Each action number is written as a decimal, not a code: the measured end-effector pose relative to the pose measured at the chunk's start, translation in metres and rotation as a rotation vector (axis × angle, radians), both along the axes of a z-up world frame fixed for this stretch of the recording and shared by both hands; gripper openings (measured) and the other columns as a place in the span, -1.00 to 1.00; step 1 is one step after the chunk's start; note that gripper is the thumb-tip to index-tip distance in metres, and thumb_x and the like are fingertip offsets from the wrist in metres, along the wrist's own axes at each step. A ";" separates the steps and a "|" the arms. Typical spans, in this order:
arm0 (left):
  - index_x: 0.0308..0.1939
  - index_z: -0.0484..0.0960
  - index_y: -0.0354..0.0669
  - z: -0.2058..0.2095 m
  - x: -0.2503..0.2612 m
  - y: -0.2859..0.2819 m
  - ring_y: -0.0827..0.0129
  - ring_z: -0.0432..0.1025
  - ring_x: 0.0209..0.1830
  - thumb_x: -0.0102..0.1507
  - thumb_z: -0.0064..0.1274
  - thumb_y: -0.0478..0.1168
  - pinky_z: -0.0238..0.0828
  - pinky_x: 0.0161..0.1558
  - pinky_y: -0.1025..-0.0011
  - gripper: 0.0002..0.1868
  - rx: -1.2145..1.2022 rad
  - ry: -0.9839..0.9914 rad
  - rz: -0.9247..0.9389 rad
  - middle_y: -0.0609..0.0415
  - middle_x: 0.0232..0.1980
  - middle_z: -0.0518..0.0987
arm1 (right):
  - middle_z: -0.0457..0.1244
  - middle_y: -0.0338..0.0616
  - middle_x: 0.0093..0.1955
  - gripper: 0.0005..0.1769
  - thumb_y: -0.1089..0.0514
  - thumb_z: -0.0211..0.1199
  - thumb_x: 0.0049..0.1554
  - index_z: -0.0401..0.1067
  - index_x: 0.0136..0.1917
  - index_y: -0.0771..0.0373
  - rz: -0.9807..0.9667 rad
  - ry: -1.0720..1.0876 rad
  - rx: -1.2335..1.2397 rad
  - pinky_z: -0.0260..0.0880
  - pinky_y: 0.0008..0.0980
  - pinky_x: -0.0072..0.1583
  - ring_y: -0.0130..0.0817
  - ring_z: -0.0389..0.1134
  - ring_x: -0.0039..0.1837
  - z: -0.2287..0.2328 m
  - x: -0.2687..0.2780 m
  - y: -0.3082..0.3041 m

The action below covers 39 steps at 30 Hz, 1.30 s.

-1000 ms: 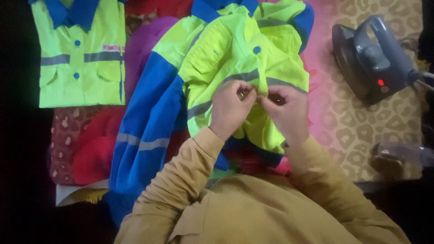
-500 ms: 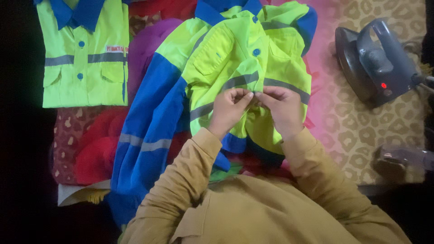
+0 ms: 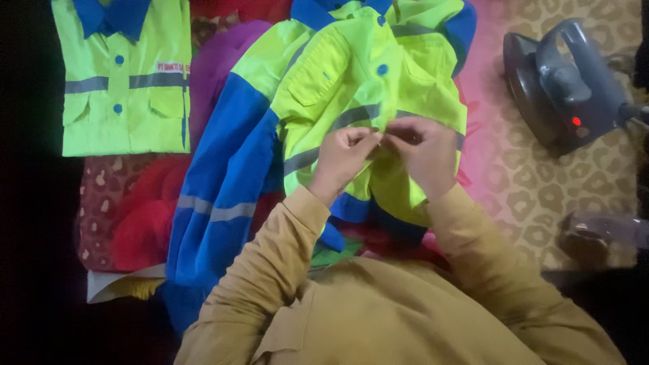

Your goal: The person irons the collar, buttons, and sleeve of a hi-vis work shirt using an iron and a spray bottle on a flat surface.

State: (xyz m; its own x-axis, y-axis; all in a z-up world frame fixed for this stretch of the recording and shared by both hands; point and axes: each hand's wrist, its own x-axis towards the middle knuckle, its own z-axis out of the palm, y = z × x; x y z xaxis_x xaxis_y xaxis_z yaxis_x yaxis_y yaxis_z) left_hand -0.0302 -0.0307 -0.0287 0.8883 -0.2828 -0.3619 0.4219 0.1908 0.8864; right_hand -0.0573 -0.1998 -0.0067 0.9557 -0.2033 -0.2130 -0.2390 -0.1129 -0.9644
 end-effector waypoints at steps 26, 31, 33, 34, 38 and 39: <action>-0.28 0.56 -0.29 -0.037 0.017 -0.008 0.56 0.36 -0.39 0.40 0.05 -0.37 0.34 -0.30 0.50 -0.86 0.127 -0.366 0.097 0.19 -0.37 0.58 | 0.35 -0.23 -0.22 -0.94 0.27 0.21 0.19 0.42 -0.15 0.26 0.322 0.232 0.624 0.57 -0.34 -0.01 -0.37 0.47 -0.17 0.032 0.041 -0.010; -0.28 0.57 -0.28 -0.010 0.021 -0.004 0.66 0.29 -0.34 0.36 0.05 -0.38 0.28 -0.28 0.58 -0.89 0.140 -0.346 0.174 0.25 -0.36 0.50 | 0.36 -0.24 -0.18 -0.85 0.27 0.39 0.19 0.45 -0.05 0.35 0.296 -0.292 -0.212 0.42 -0.47 -0.10 -0.50 0.40 -0.17 0.058 0.034 0.007; -0.19 0.55 -0.27 -0.009 0.021 -0.005 0.66 0.34 -0.24 0.41 0.05 -0.38 0.36 -0.16 0.58 -0.93 0.220 -0.499 0.223 0.21 -0.27 0.51 | 0.36 -0.21 -0.21 -0.78 0.25 0.48 0.13 0.47 -0.06 0.38 0.284 -0.380 -0.416 0.40 -0.46 -0.13 -0.48 0.39 -0.19 0.057 0.037 0.008; -0.19 0.55 -0.27 -0.011 0.023 -0.005 0.66 0.34 -0.24 0.41 0.05 -0.38 0.36 -0.16 0.58 -0.93 0.223 -0.499 0.228 0.21 -0.27 0.51 | 0.36 -0.24 -0.23 -0.86 0.26 0.42 0.16 0.49 -0.06 0.35 0.282 -0.233 -0.363 0.39 -0.47 -0.15 -0.50 0.40 -0.21 0.054 0.039 0.008; 0.06 0.44 -0.23 -0.015 0.030 -0.009 0.56 0.38 -0.19 0.36 0.09 -0.43 0.35 -0.16 0.52 -0.77 -0.121 -0.370 0.207 0.18 -0.15 0.51 | 0.33 -0.34 -0.14 -0.99 0.31 0.24 0.24 0.45 -0.06 0.29 0.331 0.076 0.447 0.44 -0.51 -0.06 -0.57 0.37 -0.14 0.024 0.049 -0.007; 0.11 0.44 -0.27 -0.011 0.030 -0.009 0.52 0.39 -0.12 0.40 0.09 -0.45 0.39 -0.04 0.49 -0.76 -0.139 -0.450 0.171 0.16 -0.09 0.49 | 0.33 -0.34 -0.14 -0.99 0.31 0.24 0.24 0.45 -0.06 0.29 0.328 0.077 0.448 0.44 -0.51 -0.06 -0.57 0.37 -0.14 0.014 0.049 -0.010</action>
